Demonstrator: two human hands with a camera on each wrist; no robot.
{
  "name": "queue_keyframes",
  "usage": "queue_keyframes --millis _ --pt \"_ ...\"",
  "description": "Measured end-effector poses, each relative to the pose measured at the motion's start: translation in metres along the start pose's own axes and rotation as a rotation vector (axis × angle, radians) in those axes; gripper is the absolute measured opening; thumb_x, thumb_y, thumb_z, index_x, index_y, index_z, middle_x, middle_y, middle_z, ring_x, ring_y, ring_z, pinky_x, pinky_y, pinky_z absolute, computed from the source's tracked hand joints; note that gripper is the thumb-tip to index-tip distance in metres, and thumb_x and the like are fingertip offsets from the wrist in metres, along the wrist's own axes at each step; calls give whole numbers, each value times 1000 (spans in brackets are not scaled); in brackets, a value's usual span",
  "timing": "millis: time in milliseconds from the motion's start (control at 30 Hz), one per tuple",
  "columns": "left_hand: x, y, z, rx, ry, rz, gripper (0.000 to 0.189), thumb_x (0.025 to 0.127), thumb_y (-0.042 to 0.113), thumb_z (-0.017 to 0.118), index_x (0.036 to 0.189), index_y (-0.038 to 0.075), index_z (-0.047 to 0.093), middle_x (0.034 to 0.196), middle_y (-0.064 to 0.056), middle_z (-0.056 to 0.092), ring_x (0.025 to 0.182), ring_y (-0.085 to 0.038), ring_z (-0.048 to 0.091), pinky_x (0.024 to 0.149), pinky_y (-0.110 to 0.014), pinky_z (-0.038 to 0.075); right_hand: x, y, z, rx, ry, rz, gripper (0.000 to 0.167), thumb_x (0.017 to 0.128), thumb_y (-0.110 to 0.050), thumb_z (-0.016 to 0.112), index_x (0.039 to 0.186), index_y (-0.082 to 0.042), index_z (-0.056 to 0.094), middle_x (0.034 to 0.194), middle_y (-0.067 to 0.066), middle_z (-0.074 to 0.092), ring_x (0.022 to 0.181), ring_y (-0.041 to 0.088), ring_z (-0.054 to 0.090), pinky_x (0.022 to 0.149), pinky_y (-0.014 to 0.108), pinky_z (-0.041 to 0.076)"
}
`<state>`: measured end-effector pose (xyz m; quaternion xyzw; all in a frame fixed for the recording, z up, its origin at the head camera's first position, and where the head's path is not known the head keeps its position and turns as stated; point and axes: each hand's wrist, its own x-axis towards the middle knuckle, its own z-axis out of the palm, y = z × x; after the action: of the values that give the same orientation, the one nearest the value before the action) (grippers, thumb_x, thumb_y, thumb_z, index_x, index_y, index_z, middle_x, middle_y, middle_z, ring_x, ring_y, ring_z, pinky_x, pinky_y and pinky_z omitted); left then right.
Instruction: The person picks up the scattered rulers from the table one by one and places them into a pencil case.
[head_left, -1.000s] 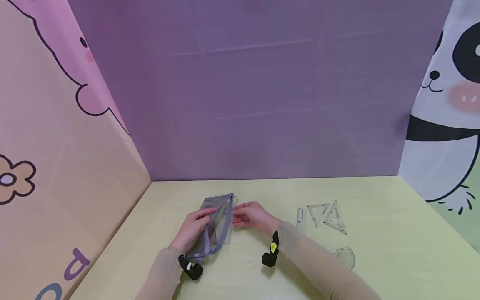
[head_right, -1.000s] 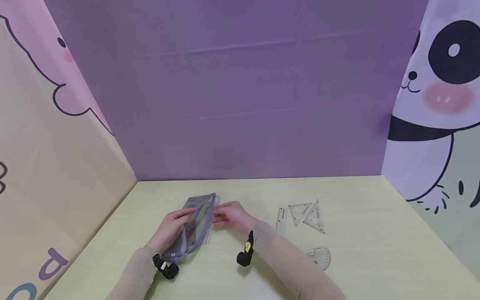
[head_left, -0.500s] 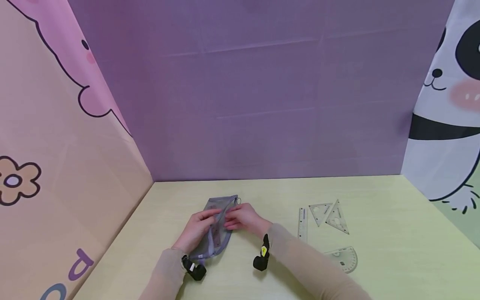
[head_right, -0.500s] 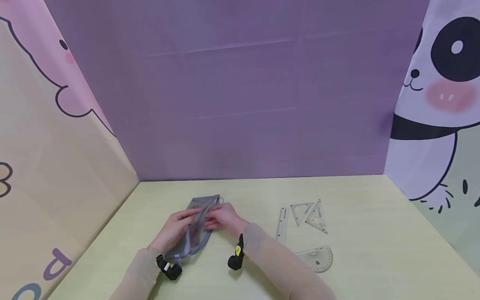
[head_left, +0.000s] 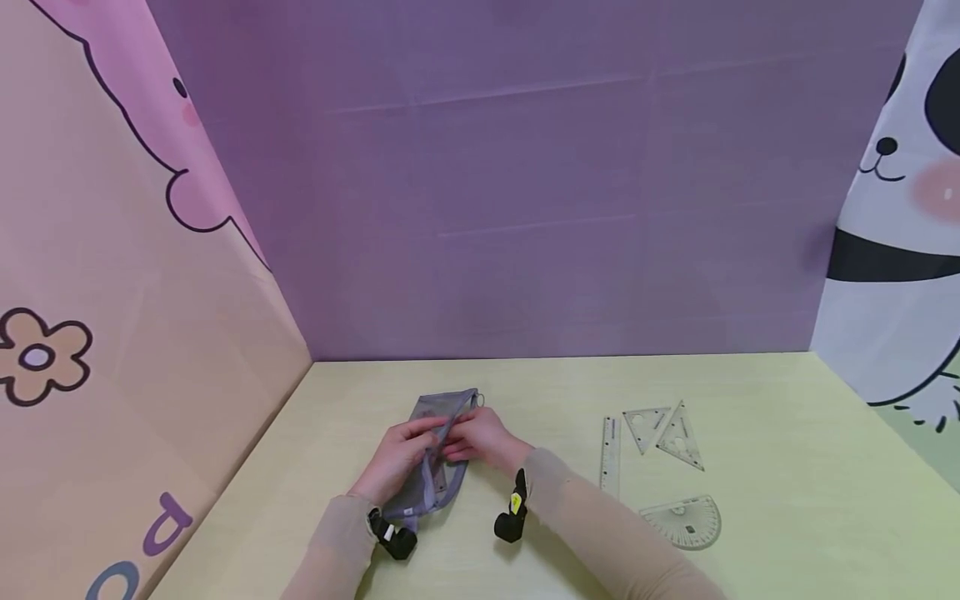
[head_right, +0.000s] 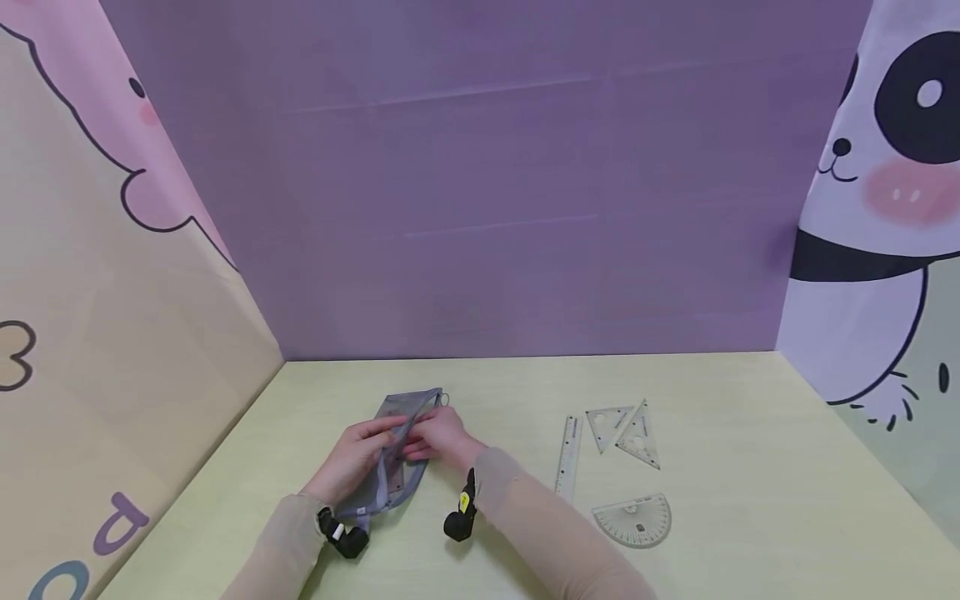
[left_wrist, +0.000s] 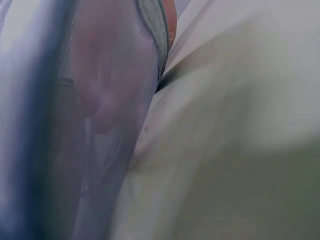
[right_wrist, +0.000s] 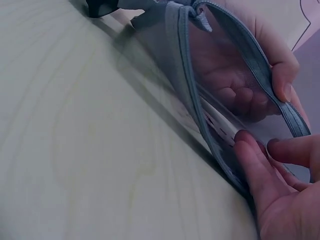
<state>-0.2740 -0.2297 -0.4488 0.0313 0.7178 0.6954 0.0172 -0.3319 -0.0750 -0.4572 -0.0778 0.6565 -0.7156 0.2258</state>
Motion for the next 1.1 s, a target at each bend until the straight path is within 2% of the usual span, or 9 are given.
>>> queue_keyframes --millis 433,700,867,1100 --pt "1 -3 0 15 -12 9 38 87 -1 55 124 -4 63 126 -15 59 101 -17 55 80 -26 47 -4 0 -6 -32 -9 -4 22 90 4 55 107 15 63 78 14 69 62 17 67 63 35 56" --pt "0 -4 -1 5 -18 1 36 89 1 55 124 -4 63 130 -15 57 110 -20 52 87 -28 44 -11 0 -1 -48 -25 1 20 88 -2 63 103 9 69 84 19 71 63 17 67 62 35 56" --pt "0 -3 -1 -4 -24 -4 37 89 1 56 125 -3 63 132 -15 55 114 -20 50 90 -30 42 -15 -1 0 -42 -41 -2 21 88 -3 63 104 9 68 85 20 71 66 19 69 64 35 56" --pt "0 -5 -3 8 -29 -1 38 89 3 56 125 -3 63 131 -14 56 114 -20 51 92 -33 42 -18 -3 -10 -31 -65 -16 29 90 -1 60 115 12 61 92 21 70 72 22 70 67 37 56"
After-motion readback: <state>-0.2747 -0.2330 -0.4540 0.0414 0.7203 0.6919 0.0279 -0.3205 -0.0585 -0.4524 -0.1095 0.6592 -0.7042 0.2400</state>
